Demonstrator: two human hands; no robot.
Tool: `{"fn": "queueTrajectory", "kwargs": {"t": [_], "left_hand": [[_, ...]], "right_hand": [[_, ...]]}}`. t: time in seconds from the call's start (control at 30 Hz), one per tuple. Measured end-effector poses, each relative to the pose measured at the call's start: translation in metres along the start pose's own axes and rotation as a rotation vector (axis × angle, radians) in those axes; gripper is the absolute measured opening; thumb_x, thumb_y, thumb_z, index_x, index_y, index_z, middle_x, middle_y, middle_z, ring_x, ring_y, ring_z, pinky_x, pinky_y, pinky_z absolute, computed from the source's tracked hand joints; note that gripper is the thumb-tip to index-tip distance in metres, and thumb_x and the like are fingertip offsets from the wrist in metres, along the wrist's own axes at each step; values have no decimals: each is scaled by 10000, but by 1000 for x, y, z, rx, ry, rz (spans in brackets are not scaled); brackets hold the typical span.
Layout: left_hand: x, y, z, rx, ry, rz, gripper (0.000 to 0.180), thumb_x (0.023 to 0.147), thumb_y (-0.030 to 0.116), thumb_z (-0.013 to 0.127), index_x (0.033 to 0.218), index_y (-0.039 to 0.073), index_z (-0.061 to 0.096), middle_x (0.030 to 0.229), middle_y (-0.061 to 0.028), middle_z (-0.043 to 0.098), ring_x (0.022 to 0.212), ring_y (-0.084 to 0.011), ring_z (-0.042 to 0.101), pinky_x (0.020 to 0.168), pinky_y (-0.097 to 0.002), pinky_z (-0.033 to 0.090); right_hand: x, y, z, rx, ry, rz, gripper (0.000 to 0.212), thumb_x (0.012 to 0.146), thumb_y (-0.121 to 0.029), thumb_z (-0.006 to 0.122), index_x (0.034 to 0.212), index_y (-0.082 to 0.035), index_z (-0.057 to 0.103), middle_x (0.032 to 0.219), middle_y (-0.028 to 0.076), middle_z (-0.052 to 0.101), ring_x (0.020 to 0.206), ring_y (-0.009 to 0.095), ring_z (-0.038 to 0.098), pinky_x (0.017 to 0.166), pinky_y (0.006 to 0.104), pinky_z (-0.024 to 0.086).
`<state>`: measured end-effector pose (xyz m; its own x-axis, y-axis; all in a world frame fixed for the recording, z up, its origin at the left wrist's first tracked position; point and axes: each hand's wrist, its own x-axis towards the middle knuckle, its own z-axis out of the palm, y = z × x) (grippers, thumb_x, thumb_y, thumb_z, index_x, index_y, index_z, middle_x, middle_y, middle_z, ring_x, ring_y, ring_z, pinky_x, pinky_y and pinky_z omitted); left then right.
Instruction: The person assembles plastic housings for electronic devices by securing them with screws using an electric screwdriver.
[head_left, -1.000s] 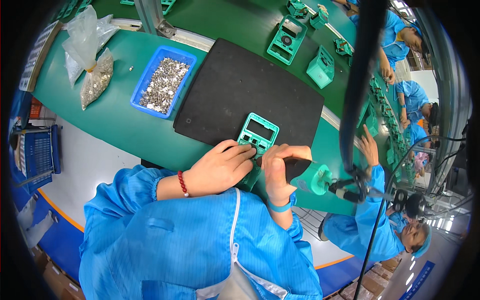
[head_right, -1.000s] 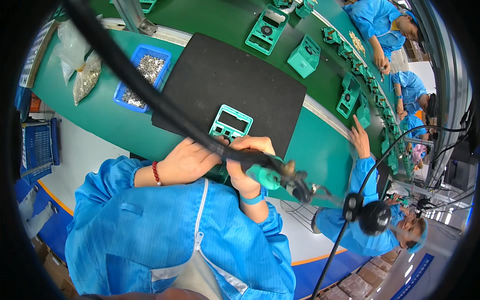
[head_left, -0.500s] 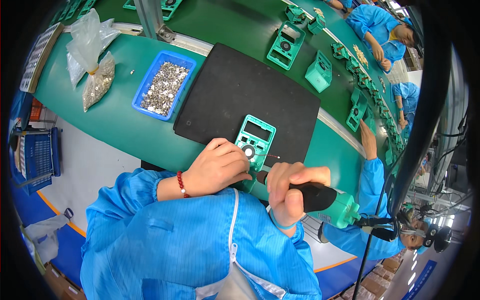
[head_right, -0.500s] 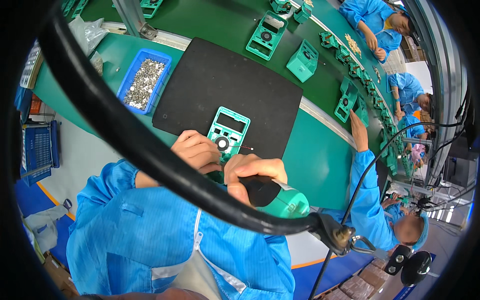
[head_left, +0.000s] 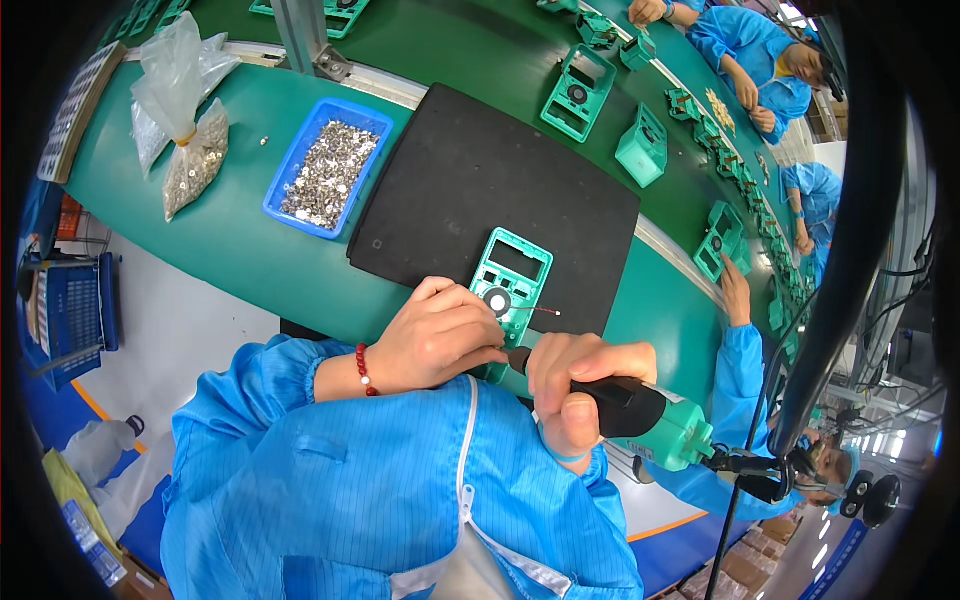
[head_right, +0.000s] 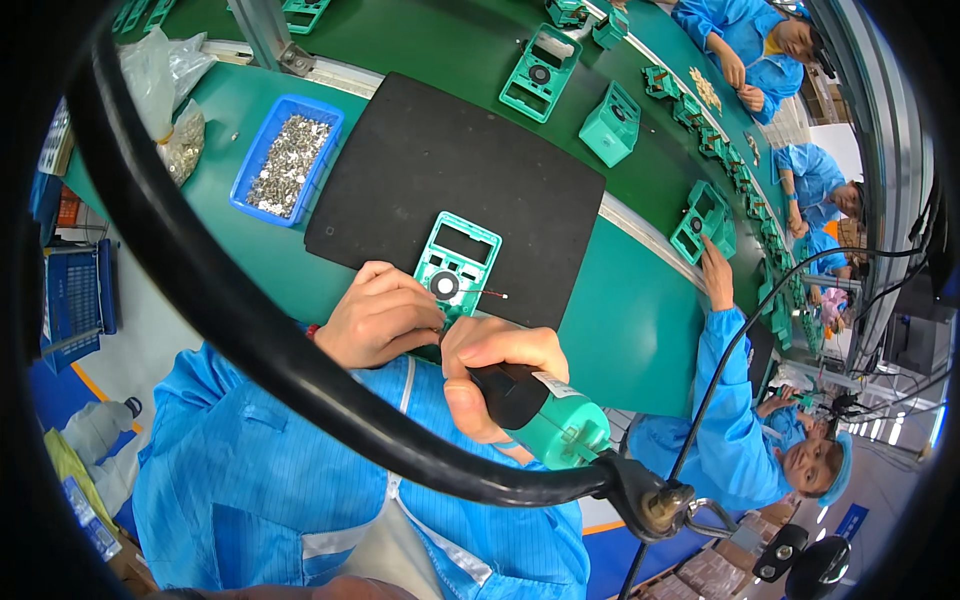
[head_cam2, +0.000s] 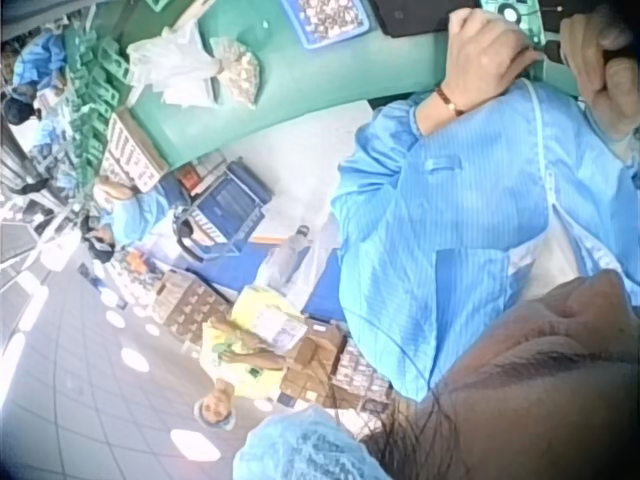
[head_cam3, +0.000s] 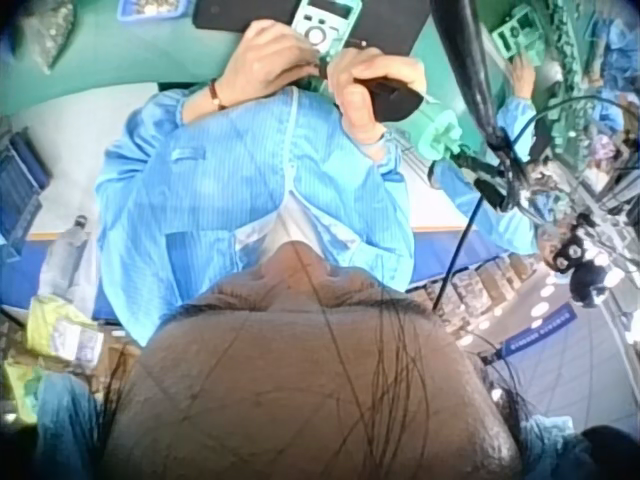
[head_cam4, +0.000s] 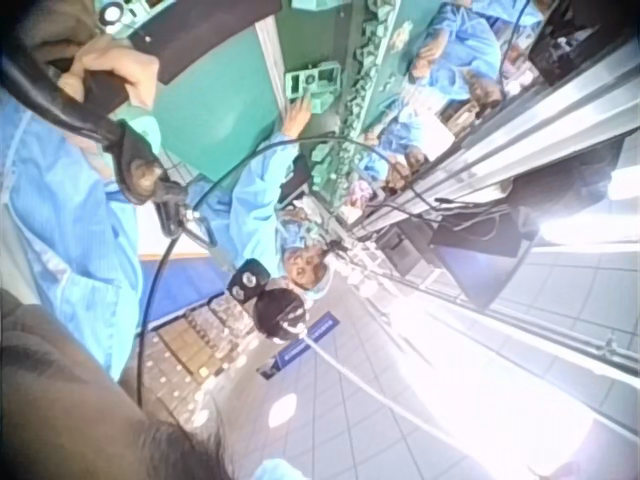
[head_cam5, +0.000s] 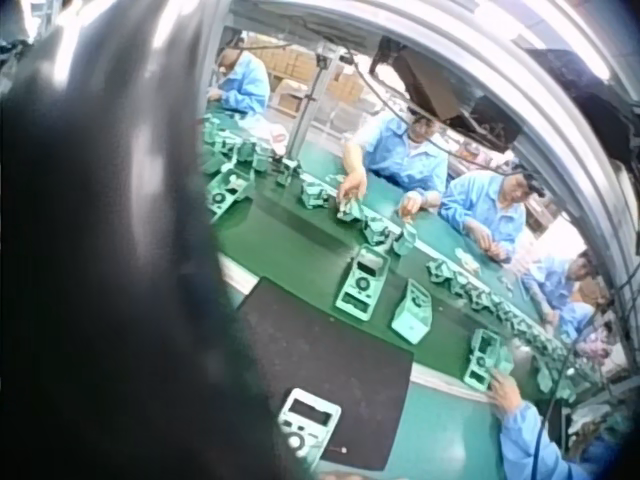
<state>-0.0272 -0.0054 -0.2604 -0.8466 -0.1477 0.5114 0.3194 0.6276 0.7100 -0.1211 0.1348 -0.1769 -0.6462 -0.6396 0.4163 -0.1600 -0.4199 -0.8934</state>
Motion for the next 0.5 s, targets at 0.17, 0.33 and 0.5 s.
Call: {"fn": "queueTrajectory", "kwargs": {"t": [0.17,0.33,0.5], "left_hand": [[0,0,0,26,2,50,186,741,200,804,855,114,685,900,35,666,925,-142,619,857,-325,414],[0,0,-2,66,5,105,170,771,187,770,885,99,678,953,16,668,949,-153,615,852,-328,420],[12,3,-16,122,-22,-53,383,775,198,764,1111,70,633,1150,-63,642,1022,-243,616,879,-368,450]], "right_hand": [[3,2,-17,109,-275,16,423,833,88,669,1194,-43,491,807,75,593,691,179,592,661,330,486],[1,-2,-14,117,-244,52,401,825,78,688,1157,-33,493,811,85,597,705,179,591,669,336,487],[6,15,11,-111,60,-58,318,943,-260,687,1022,-59,454,625,30,505,485,114,450,488,286,379]]}}
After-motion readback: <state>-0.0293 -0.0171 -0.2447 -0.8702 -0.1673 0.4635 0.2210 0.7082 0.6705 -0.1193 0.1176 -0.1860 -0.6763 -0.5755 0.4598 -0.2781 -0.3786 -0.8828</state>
